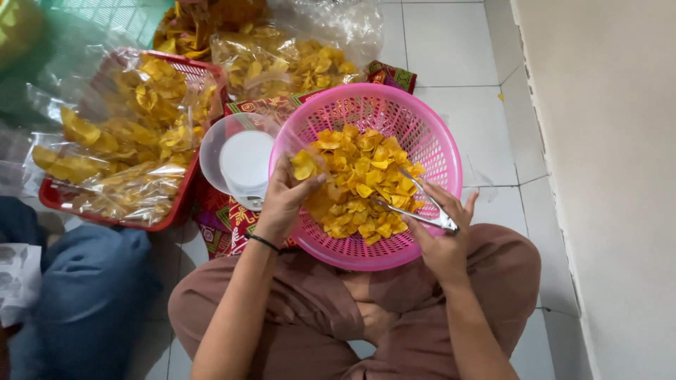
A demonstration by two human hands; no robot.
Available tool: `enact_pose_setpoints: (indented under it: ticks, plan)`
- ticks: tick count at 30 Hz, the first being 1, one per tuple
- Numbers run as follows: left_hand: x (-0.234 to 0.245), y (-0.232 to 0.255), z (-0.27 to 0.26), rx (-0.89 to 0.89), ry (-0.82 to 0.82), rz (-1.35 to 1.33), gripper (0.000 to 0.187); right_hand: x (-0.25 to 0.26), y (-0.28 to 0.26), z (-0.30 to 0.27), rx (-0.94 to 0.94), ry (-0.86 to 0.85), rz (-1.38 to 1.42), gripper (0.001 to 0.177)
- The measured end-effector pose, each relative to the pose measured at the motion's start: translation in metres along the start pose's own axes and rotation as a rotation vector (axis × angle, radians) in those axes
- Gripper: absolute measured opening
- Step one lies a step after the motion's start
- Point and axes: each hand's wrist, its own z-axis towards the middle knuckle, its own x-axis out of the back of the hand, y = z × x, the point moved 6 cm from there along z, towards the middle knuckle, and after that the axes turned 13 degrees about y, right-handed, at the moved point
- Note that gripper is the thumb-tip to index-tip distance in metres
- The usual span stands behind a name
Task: A person sitting on the floor uses metal tongs to fill clear plastic bags with yellow chips from a pink basket.
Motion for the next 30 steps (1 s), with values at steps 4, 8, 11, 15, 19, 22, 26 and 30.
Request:
enact_pose_setpoints:
  ticks: [4, 8, 11, 15, 19, 22, 26, 30]
  plan:
    - [0.007, -0.002, 0.002, 0.026, -0.01, -0.028, 0.052, -0.009, -0.005, 0.011, 0.001, -0.033, 0.0, 0.055]
    - [0.0, 0.014, -0.003, 0.112, -0.007, -0.104, 0.041, -0.007, -0.018, 0.011, -0.009, -0.01, -0.003, 0.047]
    - [-0.009, 0.021, -0.01, 0.144, 0.003, -0.213, 0.04, -0.001, -0.018, 0.003, -0.011, 0.001, -0.034, 0.043]
    - [0.004, -0.003, -0.001, 0.082, -0.033, -0.205, 0.078, -0.003, -0.007, -0.009, -0.02, -0.006, -0.085, 0.049]
    - [0.003, -0.003, 0.0, 0.009, -0.201, -0.169, 0.084, -0.006, -0.011, -0.009, -0.042, -0.022, -0.094, 0.053]
    - [-0.004, 0.003, -0.009, 0.063, -0.216, 0.086, 0.076, -0.01, -0.02, -0.006, 0.005, -0.084, -0.092, 0.063]
    - [0.005, -0.013, -0.003, 0.022, -0.16, 0.079, 0.05, -0.012, -0.014, -0.009, -0.065, -0.062, -0.108, 0.069]
    - [0.003, -0.004, -0.007, -0.113, -0.101, 0.023, 0.045, -0.011, -0.013, -0.006, -0.039, -0.019, -0.125, 0.056]
